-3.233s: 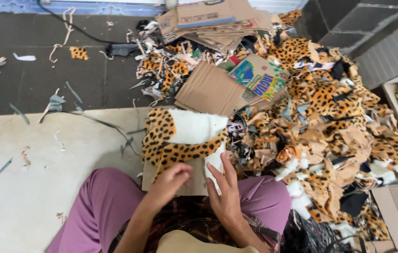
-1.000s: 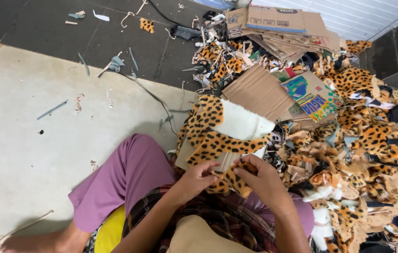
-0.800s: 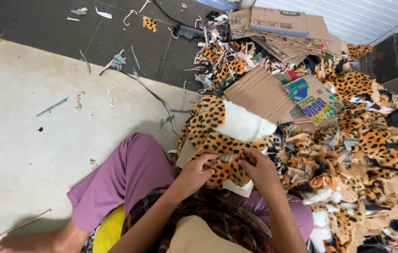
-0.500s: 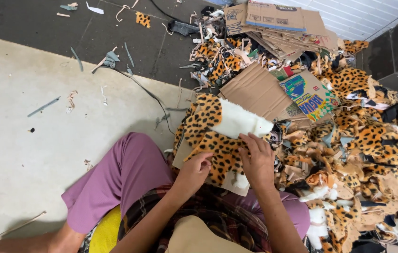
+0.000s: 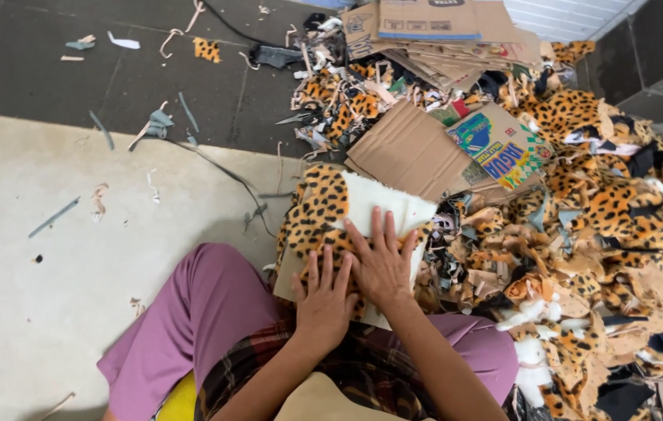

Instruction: The person sits on the floor and repeatedly picks up pieces of leopard-print fabric from a pile, separates them from the white backing material, and places the separated pieces back onto the pile. The person also briefly handles a cardboard box.

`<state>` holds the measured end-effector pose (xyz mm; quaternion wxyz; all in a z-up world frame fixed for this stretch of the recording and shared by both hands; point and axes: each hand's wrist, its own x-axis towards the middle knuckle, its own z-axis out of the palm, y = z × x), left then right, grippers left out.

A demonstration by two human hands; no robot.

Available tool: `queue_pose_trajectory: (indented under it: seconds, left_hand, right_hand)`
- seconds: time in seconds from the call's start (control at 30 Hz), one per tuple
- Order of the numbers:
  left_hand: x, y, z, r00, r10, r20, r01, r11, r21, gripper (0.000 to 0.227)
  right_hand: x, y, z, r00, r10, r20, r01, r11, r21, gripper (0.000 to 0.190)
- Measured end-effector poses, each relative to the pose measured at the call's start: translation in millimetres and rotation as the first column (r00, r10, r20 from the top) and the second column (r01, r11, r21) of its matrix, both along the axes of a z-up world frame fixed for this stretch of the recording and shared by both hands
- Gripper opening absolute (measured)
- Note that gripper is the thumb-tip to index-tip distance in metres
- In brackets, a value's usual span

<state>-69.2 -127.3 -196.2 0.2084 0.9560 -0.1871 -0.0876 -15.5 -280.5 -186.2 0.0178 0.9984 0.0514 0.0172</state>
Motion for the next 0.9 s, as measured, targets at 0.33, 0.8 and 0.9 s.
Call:
queue_pose_trajectory:
  seconds: [0.33, 0.8, 0.9]
  left_hand:
    - [12, 1, -1, 0.969, -0.028, -0.245, 0.071, 0.983, 0.168, 0.075]
    - [-30, -121, 55, 0.884, -0.462, 0.075, 0.464, 0.846, -0.263, 0.08]
    - [-44, -178, 54, 0.824, -0.566, -0.017, 0.531, 0.783, -0.324, 0.081]
  right_hand:
    - [-1, 4, 9, 0.992, 0.025, 0.12, -0.031, 0.999, 0.045, 0.063]
    - [-96, -99, 73, 0.912, -0.381, 0.151, 0.342, 0.911, 0.229, 0.041]
    - [-131, -151, 65, 0.816, -0.548, 0.183, 0.518, 0.834, 0.189, 0.035]
